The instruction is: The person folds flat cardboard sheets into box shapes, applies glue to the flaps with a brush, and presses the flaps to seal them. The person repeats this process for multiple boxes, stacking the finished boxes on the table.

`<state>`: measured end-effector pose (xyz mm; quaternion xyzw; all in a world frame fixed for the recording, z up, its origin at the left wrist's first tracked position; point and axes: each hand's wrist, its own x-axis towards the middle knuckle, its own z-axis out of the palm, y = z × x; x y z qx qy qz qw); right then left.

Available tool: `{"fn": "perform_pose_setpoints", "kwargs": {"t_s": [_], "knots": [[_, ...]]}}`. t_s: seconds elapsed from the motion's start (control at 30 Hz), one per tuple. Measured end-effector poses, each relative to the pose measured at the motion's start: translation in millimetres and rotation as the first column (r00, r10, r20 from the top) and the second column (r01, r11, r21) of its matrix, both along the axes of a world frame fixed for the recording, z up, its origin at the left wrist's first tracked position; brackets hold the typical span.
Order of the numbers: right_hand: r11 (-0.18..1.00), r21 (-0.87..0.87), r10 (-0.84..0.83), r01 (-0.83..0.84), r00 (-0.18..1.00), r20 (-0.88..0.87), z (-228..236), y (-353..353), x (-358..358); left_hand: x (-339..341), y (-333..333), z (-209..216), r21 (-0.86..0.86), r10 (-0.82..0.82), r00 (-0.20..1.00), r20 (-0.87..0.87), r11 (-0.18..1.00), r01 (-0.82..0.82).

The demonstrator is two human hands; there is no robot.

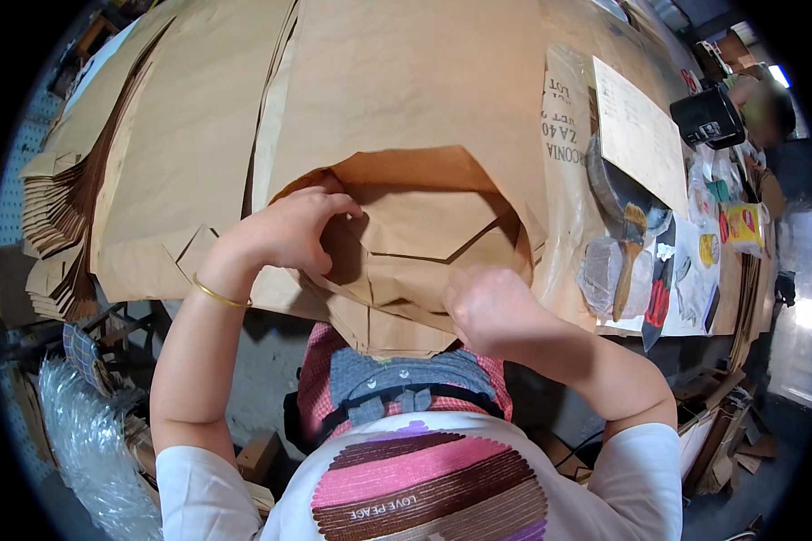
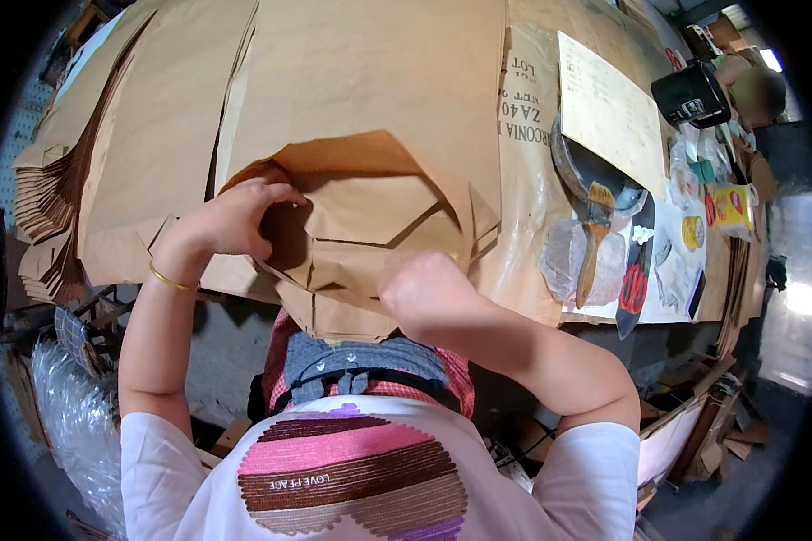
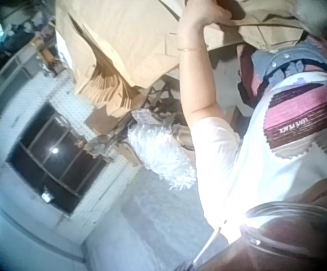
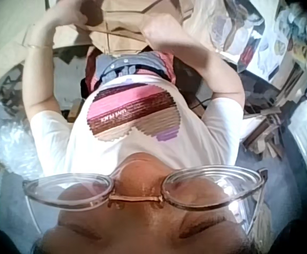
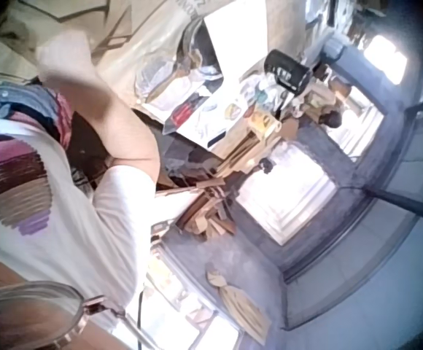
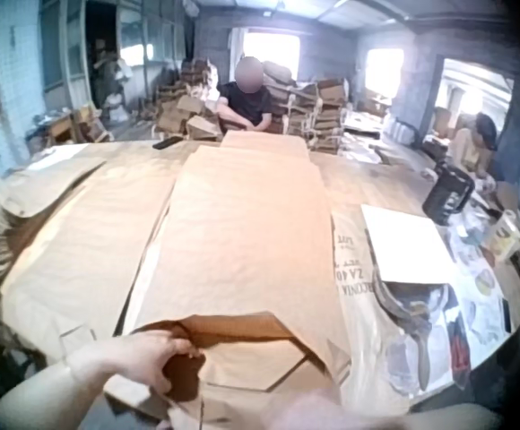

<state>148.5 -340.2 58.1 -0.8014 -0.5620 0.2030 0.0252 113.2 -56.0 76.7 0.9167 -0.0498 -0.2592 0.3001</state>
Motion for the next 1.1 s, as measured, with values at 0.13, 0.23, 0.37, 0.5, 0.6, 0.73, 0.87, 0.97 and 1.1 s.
{"fn": "perform_pose_setpoints", "kwargs": {"t_s": [0.13, 0.23, 0.37, 0.5, 0.6, 0.73, 0.87, 0.97, 1.1], "knots": [[0.981, 0.008, -0.192, 0.193, 0.978, -0.082, 8.9, 4.1, 18.5, 4.6, 6.6, 1.9, -0.007, -0.095, 0.994, -0.058, 0.995, 0.095], [0.940, 0.063, -0.335, 0.334, 0.942, 0.006, 9.8, 18.7, 52.8, -3.3, 4.8, 5.6, 0.013, -0.106, 0.993, 0.053, 0.994, 0.105], [0.900, 0.114, -0.425, 0.420, 0.905, 0.018, -21.2, 29.4, 59.7, 1.5, -11.0, -19.2, 0.105, 0.188, 0.970, 0.153, 0.973, -0.205], [0.880, 0.273, -0.439, 0.388, 0.884, 0.160, -8.3, 3.3, 56.6, -1.0, -26.7, -45.4, 0.120, 0.253, 0.890, 0.380, 0.940, -0.319], [0.783, 0.588, -0.324, 0.202, 0.940, 0.107, 33.5, -46.1, 37.8, -10.9, -17.8, -23.6, -0.032, 0.233, 0.953, 0.192, 0.972, -0.232], [0.819, 0.377, -0.563, 0.433, 0.732, 0.383, 31.5, -151.8, 54.0, -22.7, -13.1, -9.6, 0.181, -0.099, 0.945, 0.311, 0.983, 0.043], [0.879, 0.041, -0.434, 0.476, 0.760, 0.484, 21.7, -203.7, 49.8, 7.4, -16.6, -10.4, 0.138, 0.059, 0.998, 0.020, 0.988, -0.061], [0.921, 0.210, -0.389, 0.328, 0.781, 0.488, 18.8, -216.7, 55.2, 7.6, -19.8, 2.6, 0.079, -0.067, 0.997, 0.047, 0.995, 0.064], [0.595, 0.688, -0.693, 0.417, 0.700, 0.175, 39.1, -200.0, 89.2, -28.3, -38.4, 21.7, 0.246, -0.091, 0.987, 0.134, 0.968, 0.056]]}}
